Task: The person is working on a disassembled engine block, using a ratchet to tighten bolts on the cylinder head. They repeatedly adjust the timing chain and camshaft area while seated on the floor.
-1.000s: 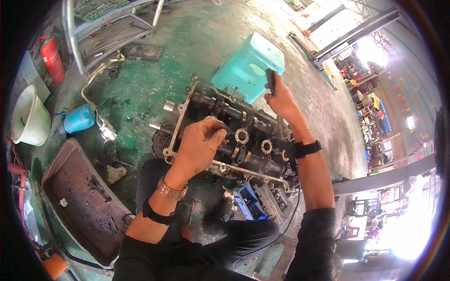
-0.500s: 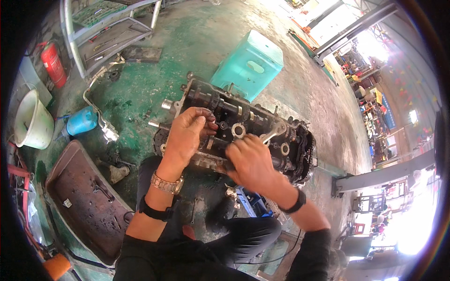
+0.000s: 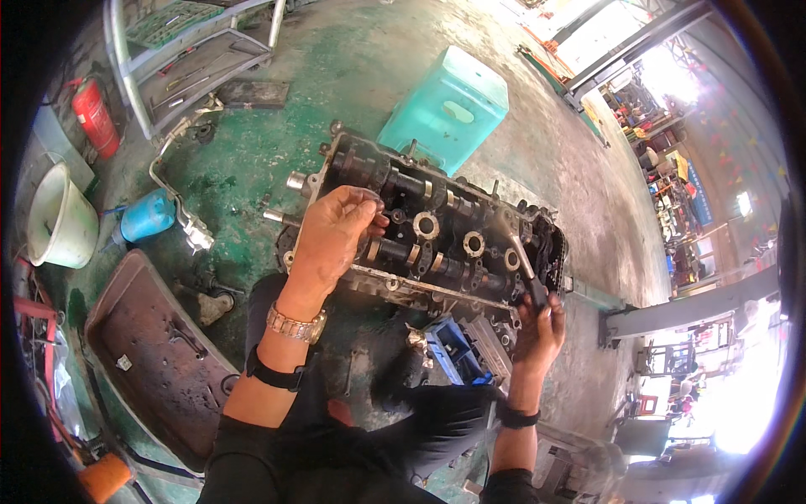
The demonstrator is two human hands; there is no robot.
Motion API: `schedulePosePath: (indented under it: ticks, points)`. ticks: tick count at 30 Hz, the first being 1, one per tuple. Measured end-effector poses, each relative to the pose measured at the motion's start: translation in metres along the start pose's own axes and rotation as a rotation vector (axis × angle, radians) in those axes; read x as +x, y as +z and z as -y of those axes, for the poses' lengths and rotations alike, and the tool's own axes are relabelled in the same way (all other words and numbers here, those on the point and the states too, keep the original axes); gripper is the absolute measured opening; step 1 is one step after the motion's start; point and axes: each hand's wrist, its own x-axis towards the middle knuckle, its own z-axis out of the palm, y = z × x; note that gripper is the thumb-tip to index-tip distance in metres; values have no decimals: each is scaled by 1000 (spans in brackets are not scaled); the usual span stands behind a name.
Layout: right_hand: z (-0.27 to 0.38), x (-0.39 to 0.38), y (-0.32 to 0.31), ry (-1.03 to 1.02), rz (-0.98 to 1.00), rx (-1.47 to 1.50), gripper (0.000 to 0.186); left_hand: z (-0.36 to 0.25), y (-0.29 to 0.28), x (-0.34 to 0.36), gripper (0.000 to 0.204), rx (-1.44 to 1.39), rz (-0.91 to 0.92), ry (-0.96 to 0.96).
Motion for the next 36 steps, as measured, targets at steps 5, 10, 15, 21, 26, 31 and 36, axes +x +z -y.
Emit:
schedulePosePath:
  ticks: [5,10,15,21,26,31,36]
  points:
    - [15,78,-12,112,-102,-49,32,5,-3,2,18,-12,13,53]
    - [14,160,6,249,-149,-201,22,9,-3,3,19,-73,41,61]
    - [12,227,73,242,-57,-844,19,6,-3,2,20,2,38,58]
    - [5,227,164,-126,362,-1276,34,4,-2,2,19,74,23,24]
    - [-6,198,221,-287,688,-1183,58,4,-2,2,18,53,30,33]
    - [2,134,247,-595,1053,-1370,55,3,0,2,17,32,-5,0]
    - [22,56,228,-640,1233,-1425,42,1,-4,4,18,-36,-2,-15]
